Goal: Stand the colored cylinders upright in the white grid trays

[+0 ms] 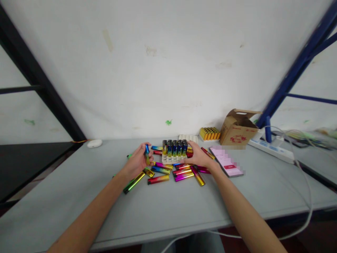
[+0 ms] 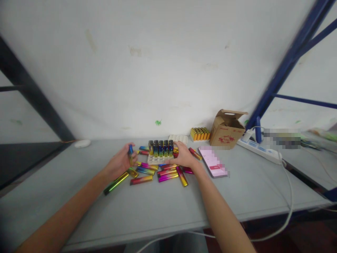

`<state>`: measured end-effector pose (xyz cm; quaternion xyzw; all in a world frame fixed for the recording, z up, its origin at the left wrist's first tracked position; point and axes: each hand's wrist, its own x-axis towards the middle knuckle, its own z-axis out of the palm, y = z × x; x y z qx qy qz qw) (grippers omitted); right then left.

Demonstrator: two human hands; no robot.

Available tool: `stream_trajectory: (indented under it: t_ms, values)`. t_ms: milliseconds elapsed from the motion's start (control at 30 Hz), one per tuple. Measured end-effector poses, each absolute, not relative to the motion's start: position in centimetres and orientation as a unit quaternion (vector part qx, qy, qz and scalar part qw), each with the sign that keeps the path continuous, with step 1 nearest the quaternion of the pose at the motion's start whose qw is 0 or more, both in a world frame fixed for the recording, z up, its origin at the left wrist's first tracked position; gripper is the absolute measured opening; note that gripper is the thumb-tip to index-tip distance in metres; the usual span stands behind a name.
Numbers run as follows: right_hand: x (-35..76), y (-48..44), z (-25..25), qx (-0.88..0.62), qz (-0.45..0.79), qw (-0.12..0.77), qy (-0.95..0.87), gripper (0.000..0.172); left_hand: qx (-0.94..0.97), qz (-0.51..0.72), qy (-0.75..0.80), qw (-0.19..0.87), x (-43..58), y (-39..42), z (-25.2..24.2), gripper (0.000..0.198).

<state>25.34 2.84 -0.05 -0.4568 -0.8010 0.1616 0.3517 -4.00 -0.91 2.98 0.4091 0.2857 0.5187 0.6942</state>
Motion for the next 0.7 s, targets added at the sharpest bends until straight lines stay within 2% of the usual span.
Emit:
stream_trajectory:
  t_ms: [133,200,233,333,400,500,700]
  values:
    - [25.2,2.2,1.0,-0.477,0.164,0.378,-0.776,0.094,0.372,0.492,0.293,0.73,-4.2,-0.9,3.1,0.029]
    - [24.7,1.6,1.8,-0.47,0.134,0.427,-0.761,0.087,0.36,0.49,0.297,0.736,-4.1,-0.9,3.2,0.033]
    - [24.3,1.3,2.2,-0.456,0.111,0.466,-0.75,0.078,0.357,0.492,0.296,0.737,-4.1,-0.9,3.2,0.033]
    - [22.6,-0.1,3.1,-0.405,0.063,0.582,-0.703,0.038,0.363,0.493,0.29,0.736,-3.9,-1.0,3.3,0.027]
    - [21.3,-1.1,3.3,-0.396,0.096,0.593,-0.694,0.023,0.373,0.487,0.291,0.734,-3.8,-1.2,3.2,0.021]
    - [19.5,-2.2,3.1,-0.396,0.174,0.544,-0.719,0.023,0.408,0.47,0.282,0.73,-3.7,-1.8,3.1,0.017]
    - [17.8,-2.7,3.0,-0.369,0.245,0.501,-0.743,0.029,0.523,0.411,0.285,0.69,-2.7,-2.5,2.8,0.029]
